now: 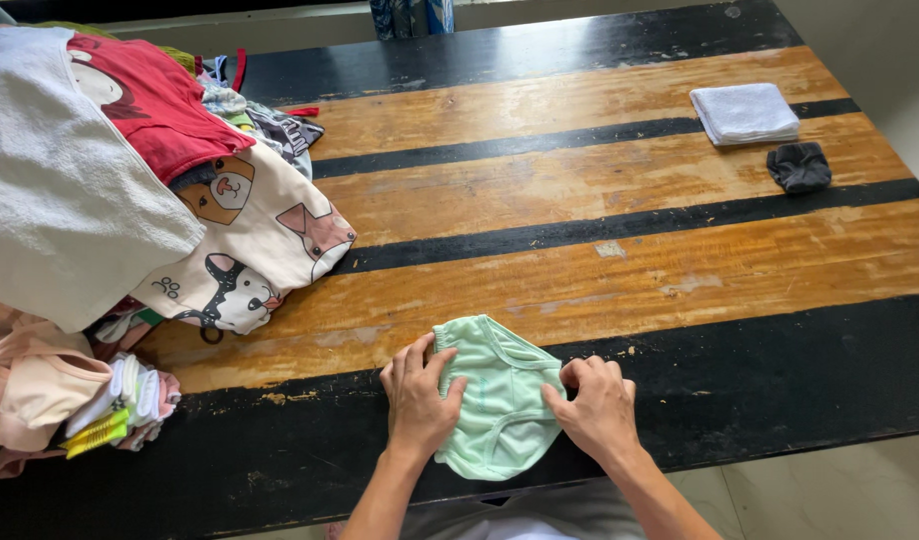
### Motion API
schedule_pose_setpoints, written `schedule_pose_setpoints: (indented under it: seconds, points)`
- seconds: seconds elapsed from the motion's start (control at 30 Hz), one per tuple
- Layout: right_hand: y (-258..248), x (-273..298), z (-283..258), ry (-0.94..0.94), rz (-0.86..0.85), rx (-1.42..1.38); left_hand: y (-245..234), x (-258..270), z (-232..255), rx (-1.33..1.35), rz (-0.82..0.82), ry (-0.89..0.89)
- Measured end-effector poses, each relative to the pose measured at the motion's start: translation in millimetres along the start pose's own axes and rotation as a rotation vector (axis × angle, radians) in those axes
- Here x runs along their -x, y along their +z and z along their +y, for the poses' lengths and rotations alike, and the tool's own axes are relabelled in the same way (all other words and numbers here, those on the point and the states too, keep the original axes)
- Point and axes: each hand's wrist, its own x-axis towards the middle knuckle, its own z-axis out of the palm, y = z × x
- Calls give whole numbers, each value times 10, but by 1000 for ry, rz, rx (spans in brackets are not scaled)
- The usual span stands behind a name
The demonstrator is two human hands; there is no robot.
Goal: The person folds two towels, three pairs of underwear, a shirt, and a baby garment by hand on a wooden table.
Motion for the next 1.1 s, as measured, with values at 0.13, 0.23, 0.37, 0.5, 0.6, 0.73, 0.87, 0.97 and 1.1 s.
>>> schedule_pose_setpoints:
  seconds: [0.13, 0.23, 0.37, 0.5, 0.6, 0.73, 0.87, 0.97, 1.1]
  points:
    - [100, -90, 62, 171, -100, -423, 8, -3, -6, -9, 4, -15]
    - [170, -140, 13, 99, 1, -712, 20, -5, -12, -6, -1, -28]
    - [277, -81, -409, -63, -45, -747, 32, 18, -73, 66, 38, -45]
    - [213, -36, -788, -409, -155, -753, 58, 1, -182, 211, 162, -34]
    - [137, 1, -810, -246, -301, -525, 67, 22, -209, 264, 211, -22]
    - [203, -10, -648, -611, -3, -357, 65, 5, -181, 255, 194, -65]
    - [320, -30, -511, -751, -11, -295, -12, 1, -107, 215, 159, -62]
    - [376, -42, -467, -748, -26, -286, -13, -55, -46, 146, 125, -58]
    - [386, -23, -439, -750, 12, -307, -32, -127, -46, 153, 80, -158]
